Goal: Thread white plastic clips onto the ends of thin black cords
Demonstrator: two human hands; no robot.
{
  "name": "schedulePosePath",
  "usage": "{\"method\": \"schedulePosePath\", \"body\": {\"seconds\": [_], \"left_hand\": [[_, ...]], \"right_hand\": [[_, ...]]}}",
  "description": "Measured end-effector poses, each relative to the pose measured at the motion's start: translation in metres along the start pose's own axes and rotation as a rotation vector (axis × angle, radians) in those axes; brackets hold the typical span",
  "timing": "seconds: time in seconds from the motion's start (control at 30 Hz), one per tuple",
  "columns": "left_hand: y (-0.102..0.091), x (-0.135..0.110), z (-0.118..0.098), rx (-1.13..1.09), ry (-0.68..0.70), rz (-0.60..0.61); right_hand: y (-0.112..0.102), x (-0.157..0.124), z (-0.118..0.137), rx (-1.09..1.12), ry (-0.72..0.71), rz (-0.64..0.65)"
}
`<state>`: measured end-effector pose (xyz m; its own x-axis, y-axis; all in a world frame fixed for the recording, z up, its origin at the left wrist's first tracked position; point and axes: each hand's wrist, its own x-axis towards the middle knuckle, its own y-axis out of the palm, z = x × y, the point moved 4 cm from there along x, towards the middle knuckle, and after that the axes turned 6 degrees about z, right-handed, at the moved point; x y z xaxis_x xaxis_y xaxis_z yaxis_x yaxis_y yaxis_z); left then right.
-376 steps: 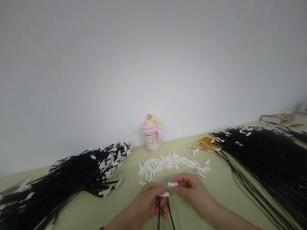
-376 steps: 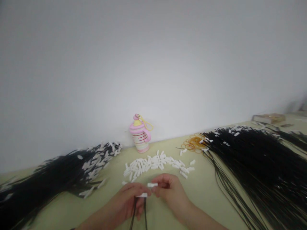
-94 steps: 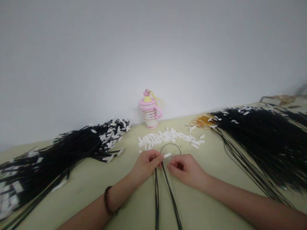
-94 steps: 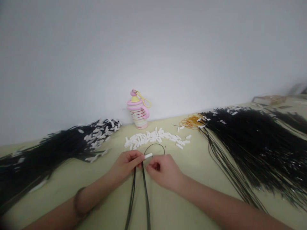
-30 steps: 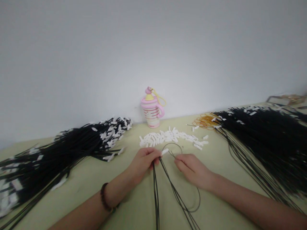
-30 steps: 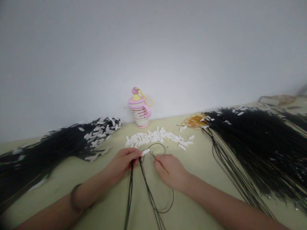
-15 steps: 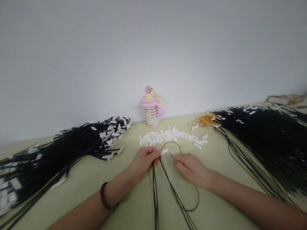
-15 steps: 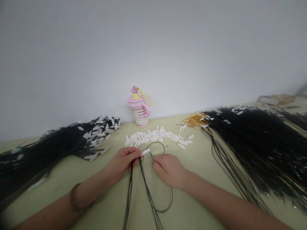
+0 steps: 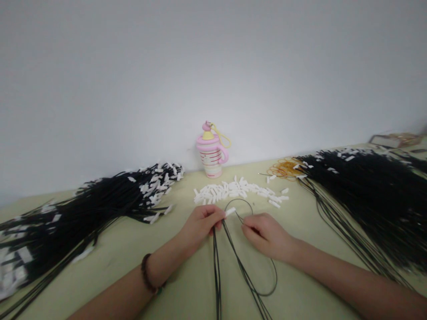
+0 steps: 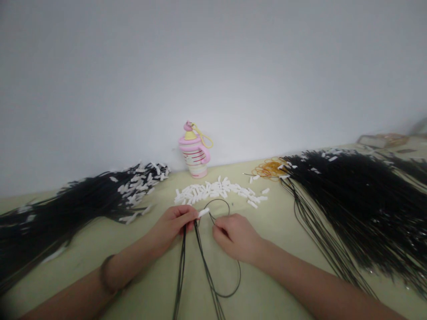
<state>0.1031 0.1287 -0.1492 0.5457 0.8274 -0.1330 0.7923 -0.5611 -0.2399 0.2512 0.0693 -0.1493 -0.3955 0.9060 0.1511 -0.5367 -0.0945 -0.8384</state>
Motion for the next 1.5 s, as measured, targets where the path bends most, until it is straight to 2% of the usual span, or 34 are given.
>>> {"method": "schedulePosePath", "body": {"seconds": [0.13, 0.43, 0.63, 0.87, 1.2, 1.3, 1.5], "left_hand": [[0.001, 0.0, 0.0, 0.003, 0.009, 0.0], [0.002, 0.0, 0.001, 0.041, 0.013, 0.034], [0.004, -0.001, 0.0, 0.102, 0.037, 0.063], [0.012, -0.004, -0.005, 0.13, 0.052, 0.158], [0.012, -0.003, -0.005, 0.151, 0.081, 0.152], [0.011, -0.004, -0.005, 0.141, 0.088, 0.117], [-0.006, 0.003, 0.001, -0.123, 0.083, 0.007]], "right_hand": [[-0.001, -0.002, 0.002, 0.015, -0.017, -0.049], [0.0, -0.001, 0.002, 0.023, -0.016, -0.057], [-0.003, -0.005, 0.002, -0.001, -0.007, -0.19], [-0.005, -0.009, 0.01, 0.082, -0.237, -0.271], [-0.007, -0.007, 0.016, 0.017, -0.254, -0.233], [-0.004, -0.007, 0.014, 0.0, -0.247, -0.238], [-0.007, -0.01, 0.005, -0.057, -0.152, -0.348]]}}
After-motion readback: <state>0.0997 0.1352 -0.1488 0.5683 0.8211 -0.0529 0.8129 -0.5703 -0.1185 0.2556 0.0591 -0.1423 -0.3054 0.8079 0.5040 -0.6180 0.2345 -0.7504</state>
